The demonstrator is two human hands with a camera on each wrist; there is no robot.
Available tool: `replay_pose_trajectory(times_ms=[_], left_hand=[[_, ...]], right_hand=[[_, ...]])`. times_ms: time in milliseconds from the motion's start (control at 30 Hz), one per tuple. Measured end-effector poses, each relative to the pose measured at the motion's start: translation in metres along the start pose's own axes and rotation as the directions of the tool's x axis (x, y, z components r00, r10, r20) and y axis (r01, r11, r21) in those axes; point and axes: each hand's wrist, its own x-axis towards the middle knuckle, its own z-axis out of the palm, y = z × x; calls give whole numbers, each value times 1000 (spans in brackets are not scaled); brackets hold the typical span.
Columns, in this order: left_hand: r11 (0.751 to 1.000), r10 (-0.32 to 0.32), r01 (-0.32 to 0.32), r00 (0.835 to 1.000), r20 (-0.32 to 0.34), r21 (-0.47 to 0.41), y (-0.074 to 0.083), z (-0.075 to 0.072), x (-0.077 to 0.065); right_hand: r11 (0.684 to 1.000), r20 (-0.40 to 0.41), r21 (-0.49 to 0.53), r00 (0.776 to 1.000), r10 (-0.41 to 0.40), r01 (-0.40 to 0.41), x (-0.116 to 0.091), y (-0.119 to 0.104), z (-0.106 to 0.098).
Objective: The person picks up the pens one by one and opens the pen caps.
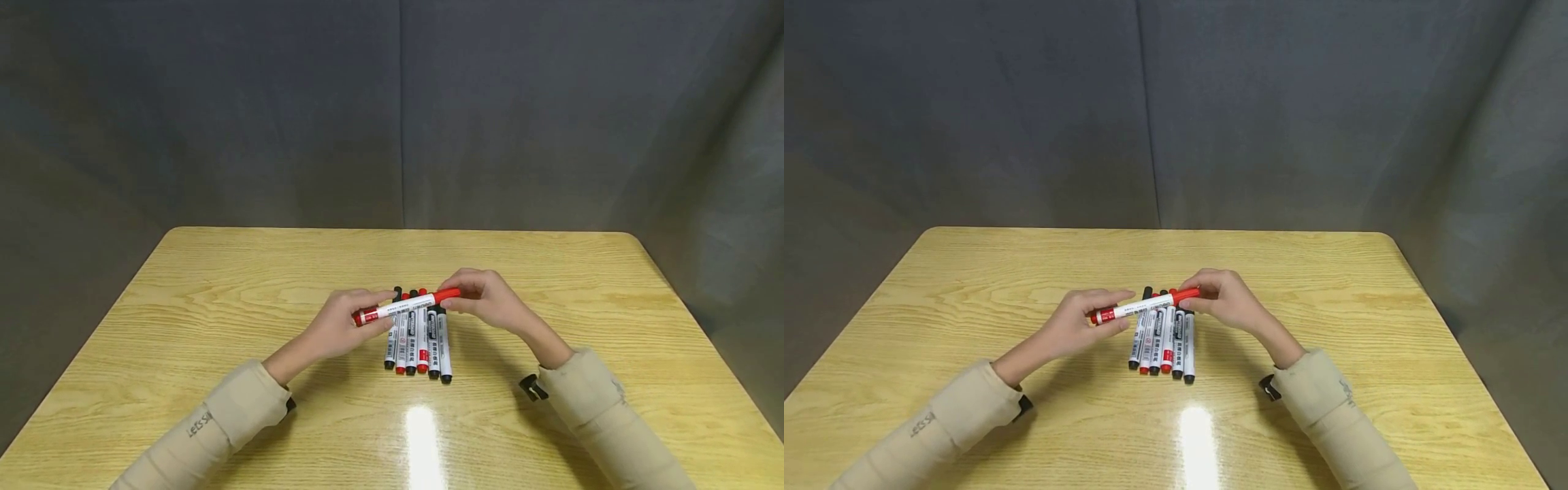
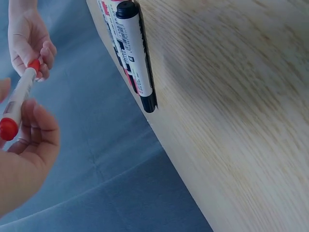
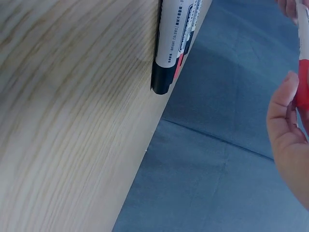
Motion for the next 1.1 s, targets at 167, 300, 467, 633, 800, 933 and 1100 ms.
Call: replay_pose_trajectory(times_ms=[167,300,467,633,800,933,1100], left_hand=[[988,123,-120,992,-25,93,-3,2,1],[975,181,-176,983,-26,132,-4,2,2],[971,208,-207,978,-1,123,-2,-1,2],[971,231,-233,972,41,52,0,-7,1],[974,227,-224,972,65,-40,3,-11,1],[976,205,-198,975,81,-90,5,-13,2],[979,143,-124,984,110,-164,7,-16,3]], right_hand=[[999,64,-16,998,-27,28,-3,-6,1],[984,131,-106,983,-128,142,-3,-10,2],[955,174,-152,958,-226,253,-6,-14,1],[895,196,-191,909,-367,402,-8,-17,-1],[831,176,-233,863,-474,505,-9,-19,-1],[806,137,-247,843,-521,538,-10,-21,0],[762,98,-262,802,-589,592,-10,-23,2]])
